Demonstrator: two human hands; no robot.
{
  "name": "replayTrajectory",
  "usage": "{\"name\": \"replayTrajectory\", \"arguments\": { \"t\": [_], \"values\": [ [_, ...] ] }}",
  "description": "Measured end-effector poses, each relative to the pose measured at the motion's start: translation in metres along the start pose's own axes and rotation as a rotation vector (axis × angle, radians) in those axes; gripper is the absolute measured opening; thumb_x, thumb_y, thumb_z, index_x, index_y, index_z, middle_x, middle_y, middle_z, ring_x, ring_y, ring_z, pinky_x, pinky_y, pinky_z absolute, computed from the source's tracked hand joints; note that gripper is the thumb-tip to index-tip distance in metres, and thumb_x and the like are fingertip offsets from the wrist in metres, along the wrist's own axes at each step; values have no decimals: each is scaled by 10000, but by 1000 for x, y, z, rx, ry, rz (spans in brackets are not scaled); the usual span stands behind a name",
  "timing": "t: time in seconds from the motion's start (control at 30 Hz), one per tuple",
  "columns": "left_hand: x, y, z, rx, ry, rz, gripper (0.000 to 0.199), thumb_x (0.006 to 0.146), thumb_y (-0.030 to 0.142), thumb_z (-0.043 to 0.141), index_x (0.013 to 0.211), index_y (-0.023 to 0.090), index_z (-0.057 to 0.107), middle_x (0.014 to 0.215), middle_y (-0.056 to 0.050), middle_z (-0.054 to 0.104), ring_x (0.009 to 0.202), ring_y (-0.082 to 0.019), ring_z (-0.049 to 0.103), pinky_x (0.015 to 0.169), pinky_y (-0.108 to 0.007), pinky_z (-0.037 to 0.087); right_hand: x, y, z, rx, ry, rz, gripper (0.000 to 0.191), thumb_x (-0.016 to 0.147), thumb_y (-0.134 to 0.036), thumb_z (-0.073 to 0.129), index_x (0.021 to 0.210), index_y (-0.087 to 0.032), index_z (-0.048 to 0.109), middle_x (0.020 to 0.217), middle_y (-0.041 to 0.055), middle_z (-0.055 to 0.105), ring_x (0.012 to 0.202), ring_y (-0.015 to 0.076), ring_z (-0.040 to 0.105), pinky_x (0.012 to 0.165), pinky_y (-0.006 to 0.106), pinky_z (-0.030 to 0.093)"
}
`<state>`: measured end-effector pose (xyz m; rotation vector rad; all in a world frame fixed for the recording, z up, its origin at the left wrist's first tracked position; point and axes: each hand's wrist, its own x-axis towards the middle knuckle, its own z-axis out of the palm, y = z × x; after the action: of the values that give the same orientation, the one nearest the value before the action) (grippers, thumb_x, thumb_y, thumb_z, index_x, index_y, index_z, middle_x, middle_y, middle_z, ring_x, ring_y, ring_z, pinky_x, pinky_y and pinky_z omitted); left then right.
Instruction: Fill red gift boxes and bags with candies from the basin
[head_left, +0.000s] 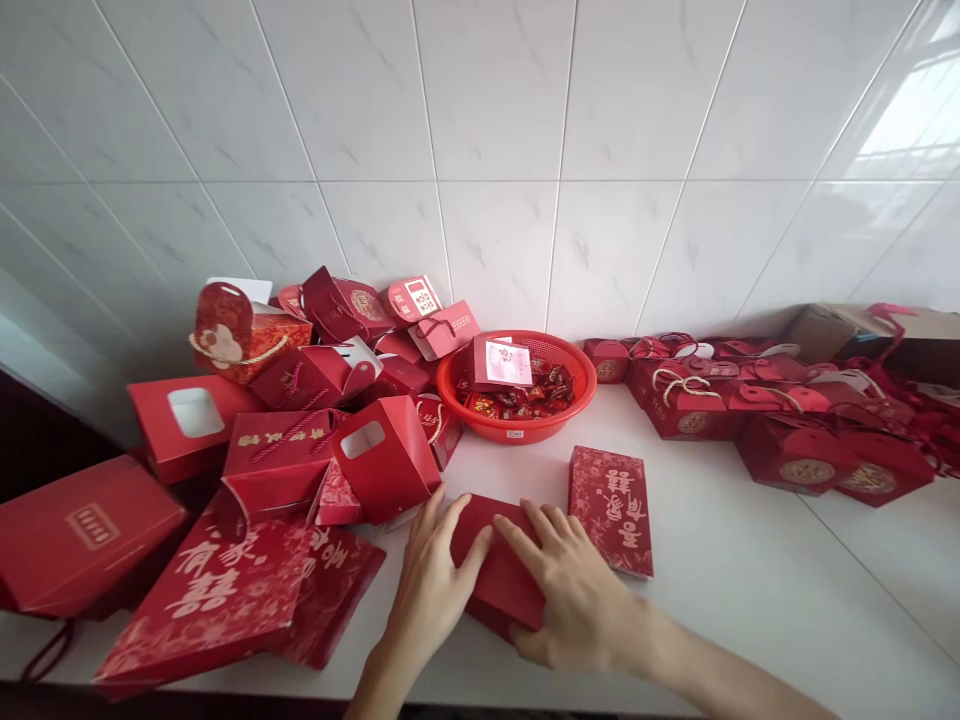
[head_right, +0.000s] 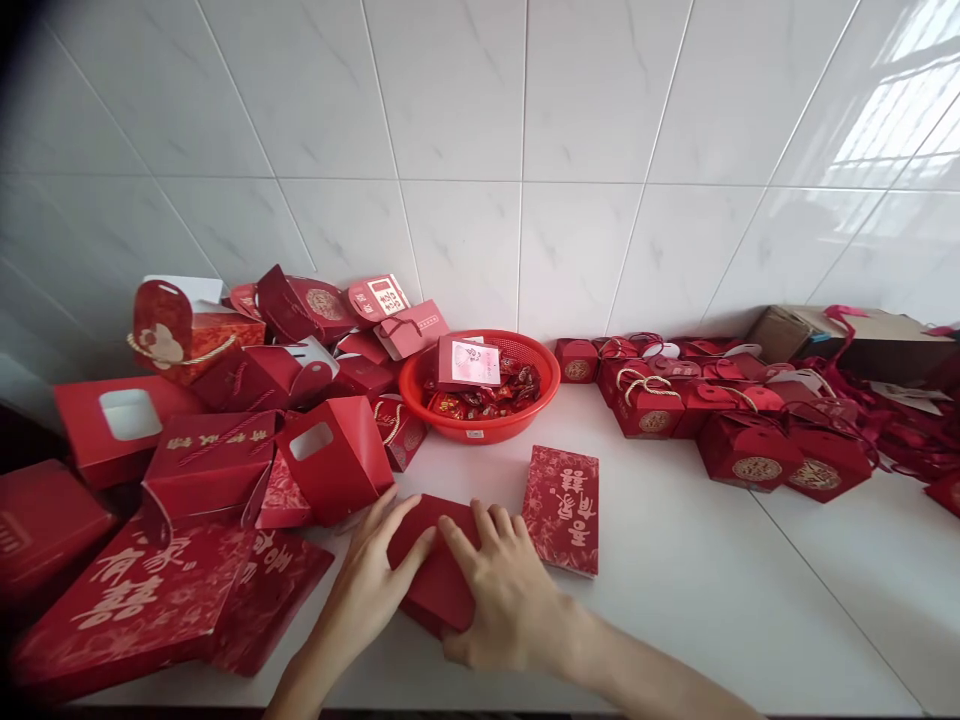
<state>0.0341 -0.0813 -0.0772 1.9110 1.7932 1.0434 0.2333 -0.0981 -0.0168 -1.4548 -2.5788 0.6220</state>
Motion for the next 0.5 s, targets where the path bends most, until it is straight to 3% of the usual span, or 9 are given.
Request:
{"name": "replayTrajectory", "arguments": {
  "t": [0.13,0.27,0.33,0.43,0.5],
  "values": [
    [4,3,-24,-75,88,-37,537,894,634,498,1134,206,715,1277,-152,682,1239,-351,605,1052,-568,483,-13,28,-77,220,2,-144,656,625,-330,778,1260,-214,661,1244,116,650,1120,321,596,980,445,477],
    [6,6,-30,-99,113,-40,515,905,616,480,1075,202,733,1152,-134,740,1100,-323,681,972,-511,548,1,55,-140,451,277,-206,457,744,-353,706,1178,-222,652,1195,84,670,1068,285,625,880,387,501],
    [7,6,-26,-77,91,-28,477,899,578,506,1075,197,731,1159,-132,741,1069,-315,700,927,-478,577,35,70,-152,537,513,-196,425,781,-409,677,1156,-219,611,1135,66,670,1008,267,630,837,385,501],
    [7,6,-14,-12,48,27,402,874,499,556,1072,199,738,1230,-133,718,1115,-322,688,896,-461,596,110,92,-156,469,855,-120,412,736,-455,721,1018,-217,538,1047,52,638,964,252,594,843,401,484],
    [6,8,-6,3,-4,57,374,881,457,551,1082,205,740,1280,-130,696,1150,-320,675,884,-453,605,162,103,-158,397,902,-117,391,739,-427,724,970,-222,483,1048,64,614,966,245,572,864,404,478]
  ]
}}
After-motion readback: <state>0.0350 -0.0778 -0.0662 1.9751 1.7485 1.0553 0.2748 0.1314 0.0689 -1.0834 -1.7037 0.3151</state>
